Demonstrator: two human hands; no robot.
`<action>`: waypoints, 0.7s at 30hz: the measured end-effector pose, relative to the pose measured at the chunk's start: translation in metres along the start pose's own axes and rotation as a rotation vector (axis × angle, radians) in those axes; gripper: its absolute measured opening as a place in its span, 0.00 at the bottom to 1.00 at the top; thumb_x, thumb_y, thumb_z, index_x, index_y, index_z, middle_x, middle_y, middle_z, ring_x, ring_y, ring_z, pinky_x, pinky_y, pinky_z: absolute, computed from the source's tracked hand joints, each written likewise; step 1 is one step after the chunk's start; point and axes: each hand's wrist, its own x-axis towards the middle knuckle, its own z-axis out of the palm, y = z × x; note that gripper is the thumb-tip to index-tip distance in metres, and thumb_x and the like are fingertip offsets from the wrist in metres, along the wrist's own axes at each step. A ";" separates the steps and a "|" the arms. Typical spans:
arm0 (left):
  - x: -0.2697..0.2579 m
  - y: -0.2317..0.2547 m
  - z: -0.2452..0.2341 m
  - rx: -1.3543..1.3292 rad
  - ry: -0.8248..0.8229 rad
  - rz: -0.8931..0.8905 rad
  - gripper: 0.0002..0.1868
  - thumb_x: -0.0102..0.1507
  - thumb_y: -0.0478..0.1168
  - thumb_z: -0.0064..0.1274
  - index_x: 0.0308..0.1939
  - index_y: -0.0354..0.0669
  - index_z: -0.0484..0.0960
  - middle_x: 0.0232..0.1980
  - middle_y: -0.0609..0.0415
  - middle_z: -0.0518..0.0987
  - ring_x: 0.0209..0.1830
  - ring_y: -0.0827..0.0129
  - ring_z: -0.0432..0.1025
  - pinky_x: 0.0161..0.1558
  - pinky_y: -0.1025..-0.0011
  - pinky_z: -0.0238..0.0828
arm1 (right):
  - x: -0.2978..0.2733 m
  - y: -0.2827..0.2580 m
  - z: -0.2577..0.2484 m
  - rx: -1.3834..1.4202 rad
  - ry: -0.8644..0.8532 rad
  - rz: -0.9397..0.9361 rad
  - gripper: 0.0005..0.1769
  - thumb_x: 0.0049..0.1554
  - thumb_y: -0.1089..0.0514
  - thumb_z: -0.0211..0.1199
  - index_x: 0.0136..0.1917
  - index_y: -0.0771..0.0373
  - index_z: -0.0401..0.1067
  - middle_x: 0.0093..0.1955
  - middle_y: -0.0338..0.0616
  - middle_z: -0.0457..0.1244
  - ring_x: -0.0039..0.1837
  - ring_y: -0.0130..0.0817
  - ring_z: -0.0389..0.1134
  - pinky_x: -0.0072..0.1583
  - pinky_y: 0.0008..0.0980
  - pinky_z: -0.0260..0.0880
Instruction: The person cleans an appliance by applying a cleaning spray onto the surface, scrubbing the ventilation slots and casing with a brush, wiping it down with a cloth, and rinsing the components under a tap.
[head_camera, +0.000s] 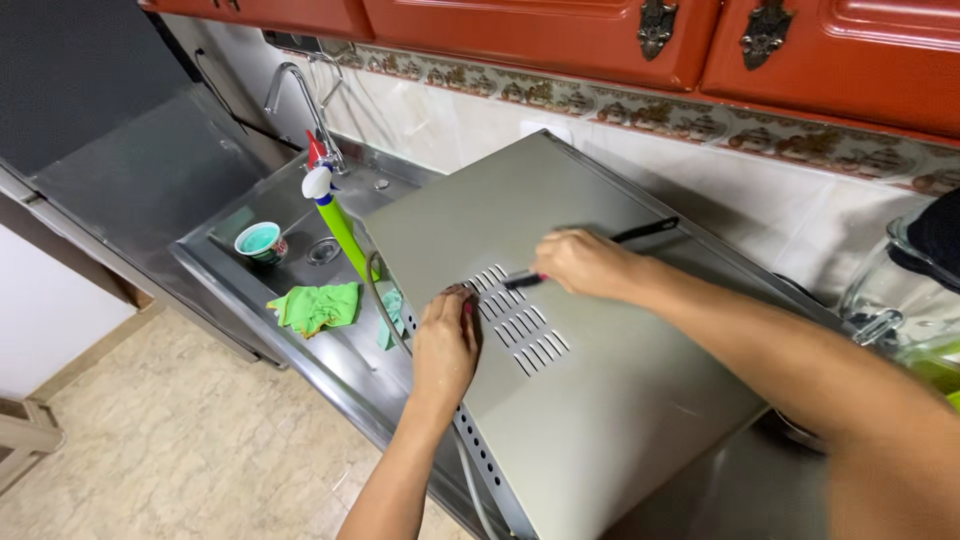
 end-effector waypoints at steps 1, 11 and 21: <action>0.000 -0.001 0.000 0.004 0.000 0.000 0.09 0.65 0.32 0.51 0.49 0.44 0.82 0.47 0.51 0.81 0.49 0.55 0.78 0.53 0.64 0.75 | 0.007 0.005 0.004 0.001 0.003 -0.002 0.09 0.62 0.65 0.57 0.43 0.60 0.77 0.37 0.39 0.67 0.43 0.35 0.68 0.48 0.33 0.68; -0.005 -0.010 0.001 0.015 -0.009 -0.021 0.10 0.66 0.32 0.51 0.49 0.45 0.82 0.46 0.52 0.82 0.48 0.55 0.78 0.52 0.63 0.76 | -0.020 -0.029 -0.011 -0.005 0.015 0.004 0.10 0.61 0.64 0.54 0.40 0.59 0.74 0.37 0.41 0.65 0.44 0.40 0.67 0.49 0.39 0.69; -0.001 0.003 -0.006 -0.034 -0.003 0.002 0.08 0.67 0.32 0.50 0.49 0.42 0.82 0.48 0.50 0.82 0.51 0.54 0.79 0.53 0.63 0.76 | -0.064 -0.048 -0.042 -0.036 -0.083 -0.005 0.10 0.62 0.62 0.55 0.39 0.59 0.74 0.35 0.41 0.64 0.41 0.39 0.66 0.47 0.37 0.69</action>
